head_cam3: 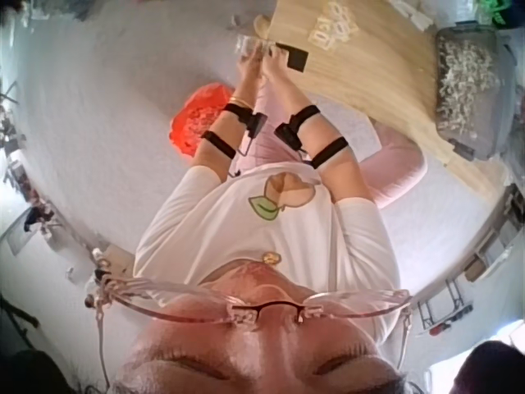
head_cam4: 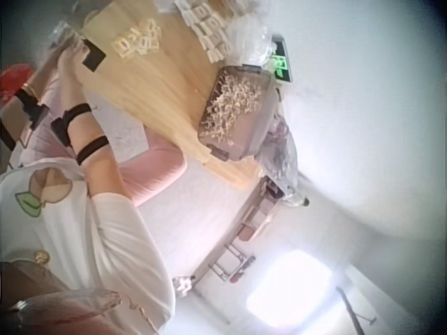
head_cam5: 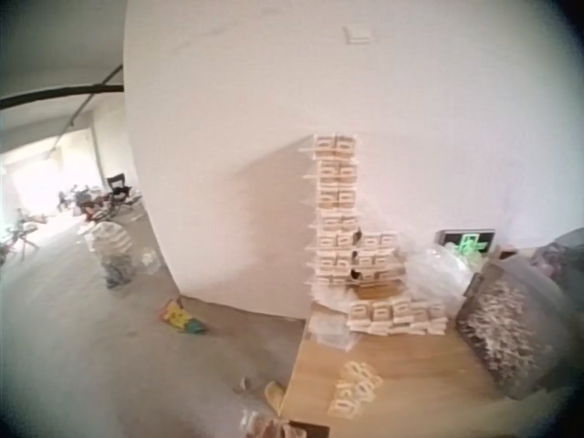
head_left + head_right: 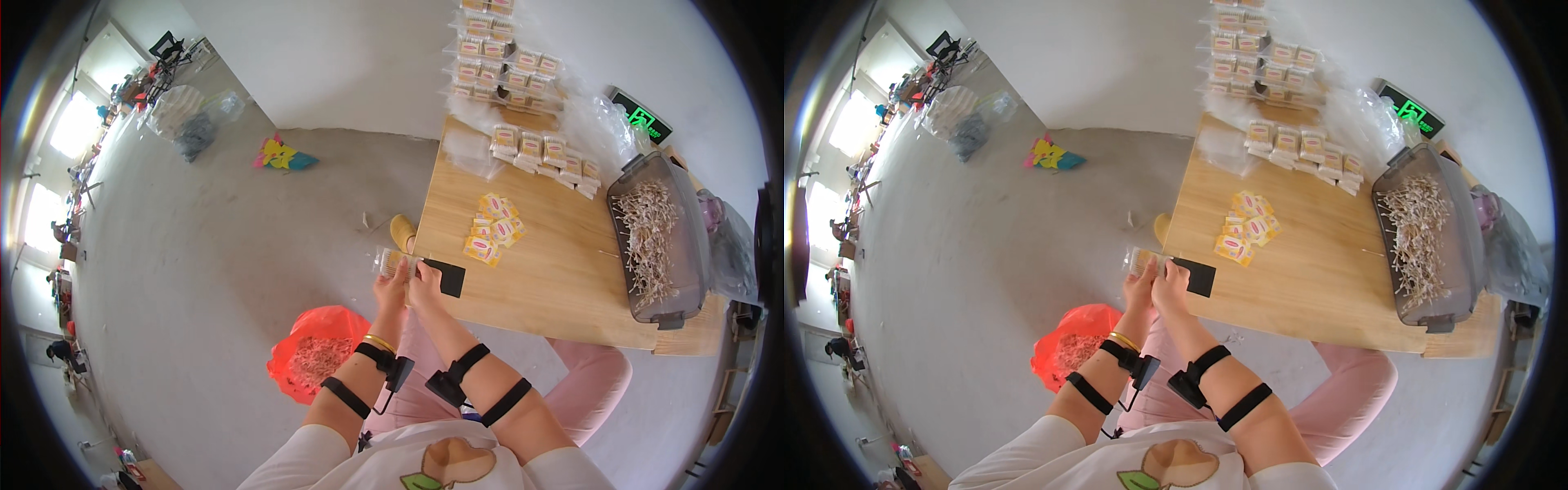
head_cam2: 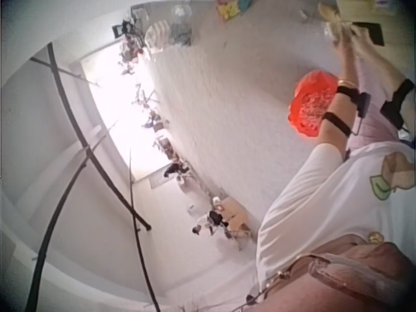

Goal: Counting and bundling small white sticks before placing them into a plastic bag with a label.

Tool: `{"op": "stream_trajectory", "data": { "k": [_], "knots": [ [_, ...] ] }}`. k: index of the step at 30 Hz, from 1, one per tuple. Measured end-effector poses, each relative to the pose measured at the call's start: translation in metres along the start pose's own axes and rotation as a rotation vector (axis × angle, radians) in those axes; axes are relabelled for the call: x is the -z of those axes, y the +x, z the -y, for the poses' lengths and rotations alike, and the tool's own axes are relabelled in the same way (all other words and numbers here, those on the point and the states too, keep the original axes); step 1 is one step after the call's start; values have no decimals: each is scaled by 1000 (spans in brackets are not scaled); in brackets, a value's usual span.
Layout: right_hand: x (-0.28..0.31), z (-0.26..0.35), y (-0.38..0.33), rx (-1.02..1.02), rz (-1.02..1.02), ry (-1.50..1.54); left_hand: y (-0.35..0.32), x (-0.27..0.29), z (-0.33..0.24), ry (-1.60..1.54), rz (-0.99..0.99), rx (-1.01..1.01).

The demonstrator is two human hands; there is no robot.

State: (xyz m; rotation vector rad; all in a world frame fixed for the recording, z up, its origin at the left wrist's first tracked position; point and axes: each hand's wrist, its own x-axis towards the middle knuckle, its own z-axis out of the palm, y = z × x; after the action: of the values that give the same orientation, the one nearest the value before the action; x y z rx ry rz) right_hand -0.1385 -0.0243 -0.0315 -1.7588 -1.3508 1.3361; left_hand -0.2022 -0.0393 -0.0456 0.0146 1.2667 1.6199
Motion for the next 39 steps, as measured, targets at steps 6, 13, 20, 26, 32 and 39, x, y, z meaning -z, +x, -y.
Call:
{"op": "stream_trajectory", "data": {
  "k": [6, 13, 20, 26, 32, 39],
  "knots": [
    [12, -1, 7, 16, 251, 355, 1, 3, 2, -76, 14, -19],
    [42, 27, 11, -200, 307, 515, -3, 1, -3, 28, 5, -25],
    [68, 28, 12, -389, 509, 569, -2, 7, -8, 3, 53, 23],
    [65, 33, -7, -368, 607, 579, -8, 2, -10, 11, 34, 25],
    [76, 28, -3, -384, 588, 512, -2, 8, -14, 54, 93, 26],
    [71, 33, -9, -335, 631, 559, 4, 16, -21, 176, 35, 69]
  ]
}}
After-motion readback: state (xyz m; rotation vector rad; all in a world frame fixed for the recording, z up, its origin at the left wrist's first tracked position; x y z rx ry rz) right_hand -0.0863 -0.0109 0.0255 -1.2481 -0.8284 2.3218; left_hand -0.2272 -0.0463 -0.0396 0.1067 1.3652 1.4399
